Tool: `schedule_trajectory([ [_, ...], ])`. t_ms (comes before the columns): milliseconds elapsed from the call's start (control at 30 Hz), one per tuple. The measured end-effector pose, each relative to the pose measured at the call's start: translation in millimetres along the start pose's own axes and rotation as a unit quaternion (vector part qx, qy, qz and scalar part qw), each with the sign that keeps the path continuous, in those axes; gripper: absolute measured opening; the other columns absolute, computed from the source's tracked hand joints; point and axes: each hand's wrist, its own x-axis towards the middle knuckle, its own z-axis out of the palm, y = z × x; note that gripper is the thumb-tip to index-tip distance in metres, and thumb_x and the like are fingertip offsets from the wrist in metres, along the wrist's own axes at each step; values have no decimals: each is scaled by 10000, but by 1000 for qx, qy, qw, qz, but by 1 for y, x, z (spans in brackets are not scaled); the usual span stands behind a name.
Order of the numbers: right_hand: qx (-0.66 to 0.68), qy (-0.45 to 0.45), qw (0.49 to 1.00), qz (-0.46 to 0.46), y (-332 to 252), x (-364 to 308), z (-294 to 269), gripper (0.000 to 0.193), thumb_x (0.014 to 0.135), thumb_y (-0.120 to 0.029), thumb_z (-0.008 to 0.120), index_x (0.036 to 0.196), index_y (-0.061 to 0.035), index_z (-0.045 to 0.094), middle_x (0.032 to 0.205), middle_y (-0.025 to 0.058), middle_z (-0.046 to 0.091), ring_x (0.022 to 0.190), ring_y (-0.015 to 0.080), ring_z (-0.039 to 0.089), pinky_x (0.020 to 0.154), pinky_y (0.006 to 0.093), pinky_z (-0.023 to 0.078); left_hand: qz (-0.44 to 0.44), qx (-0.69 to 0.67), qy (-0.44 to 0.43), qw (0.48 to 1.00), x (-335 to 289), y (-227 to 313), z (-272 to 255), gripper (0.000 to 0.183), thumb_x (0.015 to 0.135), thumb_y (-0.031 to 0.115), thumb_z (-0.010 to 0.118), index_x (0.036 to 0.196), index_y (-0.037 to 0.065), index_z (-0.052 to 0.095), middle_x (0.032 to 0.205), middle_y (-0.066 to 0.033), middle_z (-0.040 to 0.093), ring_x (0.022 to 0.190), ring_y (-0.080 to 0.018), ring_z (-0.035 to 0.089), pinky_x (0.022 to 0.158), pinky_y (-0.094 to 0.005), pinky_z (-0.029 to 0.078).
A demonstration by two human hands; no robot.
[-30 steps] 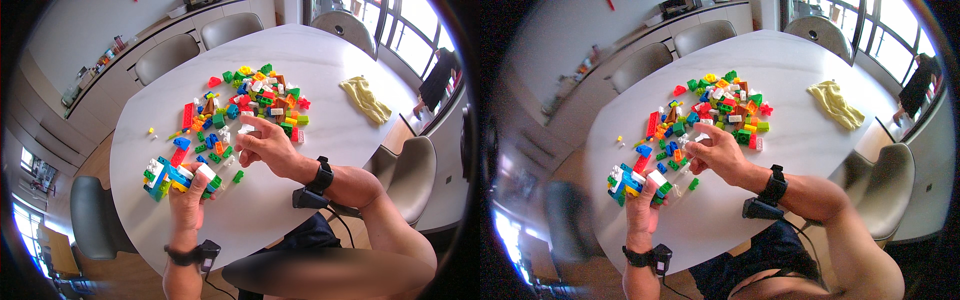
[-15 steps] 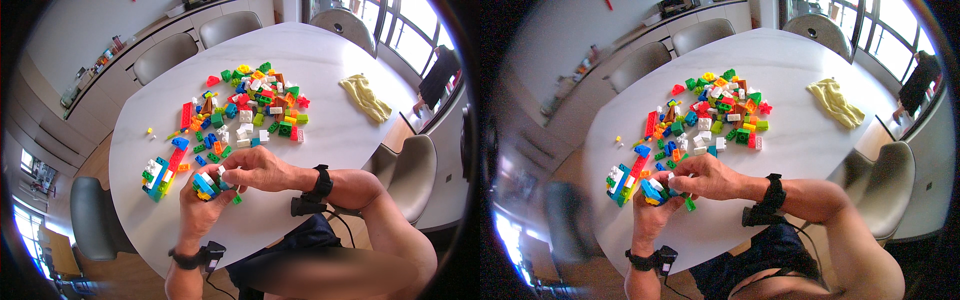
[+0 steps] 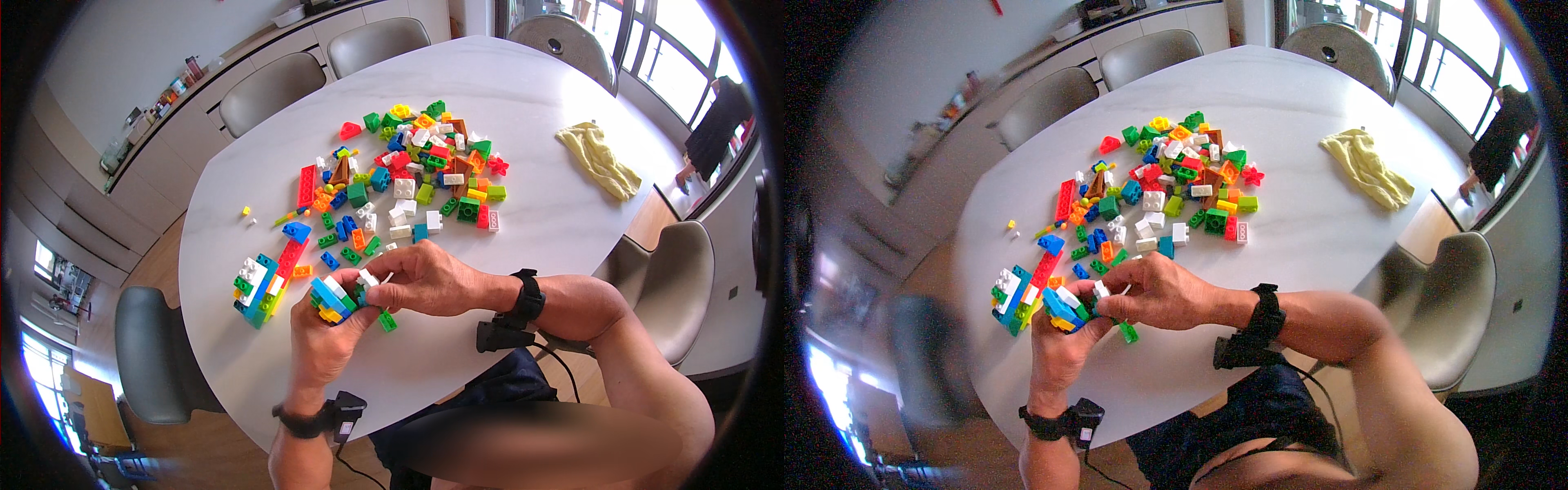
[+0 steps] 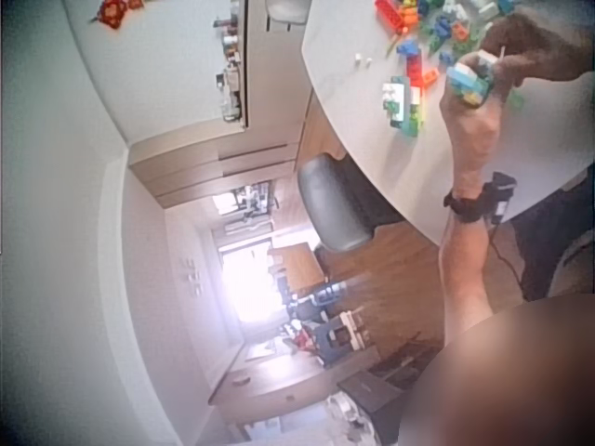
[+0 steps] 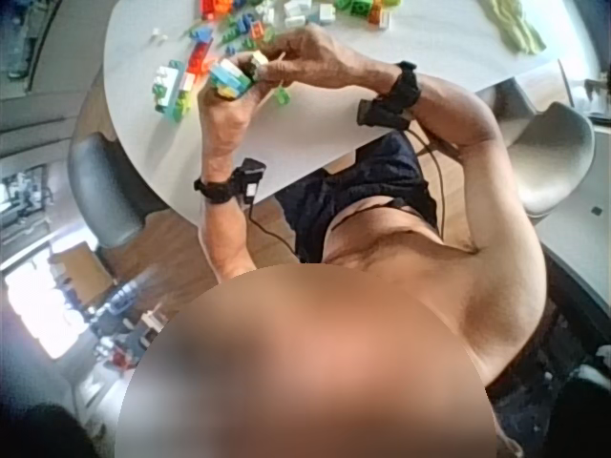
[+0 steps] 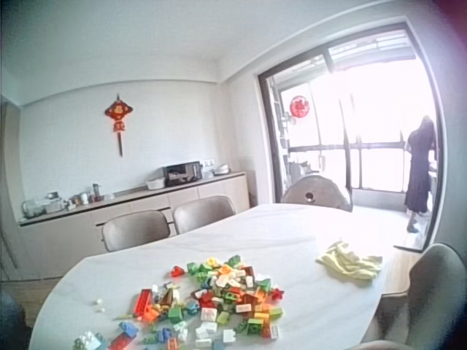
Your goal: Assemble interlocking plastic toy blocks on a table.
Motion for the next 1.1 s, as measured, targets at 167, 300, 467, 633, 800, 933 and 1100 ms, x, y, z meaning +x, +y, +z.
schedule_trajectory([
  [167, 115, 11, 991, 66, -3, 4, -2, 355, 1077, -246, 591, 1210, 72, 676, 982, 139, 742, 858, 163, 732, 759, 323, 633, -18, -52, 7, 998, -1, -1, -4, 358, 903, 76, 819, 1214, -28, 675, 1043, -68, 742, 934, -126, 697, 838, -287, 582],
  [300, 166, 11, 982, 94, -4, 4, -2, 383, 1092, -242, 561, 1303, 72, 619, 1063, 157, 733, 885, 179, 740, 780, 336, 647, -28, -31, 20, 999, 0, -3, -1, 355, 903, 76, 820, 1212, -26, 678, 1030, -60, 740, 919, -118, 691, 825, -274, 576],
  [467, 243, 15, 964, 106, -2, 6, -10, 529, 1083, -299, 587, 1482, 28, 469, 1253, 148, 671, 928, 180, 747, 818, 334, 649, -23, -43, 40, 998, -1, -8, 0, 356, 892, 70, 829, 1210, -5, 687, 1014, -42, 738, 897, -110, 685, 805, -268, 572],
  [633, 147, 2, 987, 62, -3, 4, 0, 377, 1053, -269, 649, 1251, 51, 614, 1000, 110, 717, 817, 146, 713, 695, 304, 619, -4, 7, 8, 1000, 0, -6, 3, 348, 889, 63, 828, 1203, -5, 694, 1007, -50, 742, 893, -112, 686, 810, -271, 573],
  [800, 166, 20, 983, 80, -2, 4, -4, 341, 1062, -253, 623, 1195, 60, 645, 933, 93, 719, 801, 142, 711, 706, 307, 626, -27, -49, 18, 998, -1, -3, 4, 345, 883, 70, 835, 1187, -19, 698, 984, -56, 743, 891, -119, 691, 823, -271, 574],
  [933, 195, 18, 977, 84, -3, 6, -7, 392, 1089, -318, 575, 1277, 21, 632, 990, 79, 731, 861, 148, 739, 800, 322, 644, -60, -83, 39, 994, -1, -6, -2, 400, 873, 85, 840, 1222, -9, 668, 1025, -62, 720, 912, -135, 690, 830, -279, 577],
  [1100, 277, 1, 950, 147, -3, 7, -8, 415, 1056, -304, 623, 1209, 82, 617, 979, 122, 683, 817, 195, 729, 709, 334, 646, -42, -114, 74, 990, 0, -14, -2, 430, 864, 82, 843, 1233, 8, 636, 1071, -62, 695, 962, -138, 678, 863, -289, 575],
])
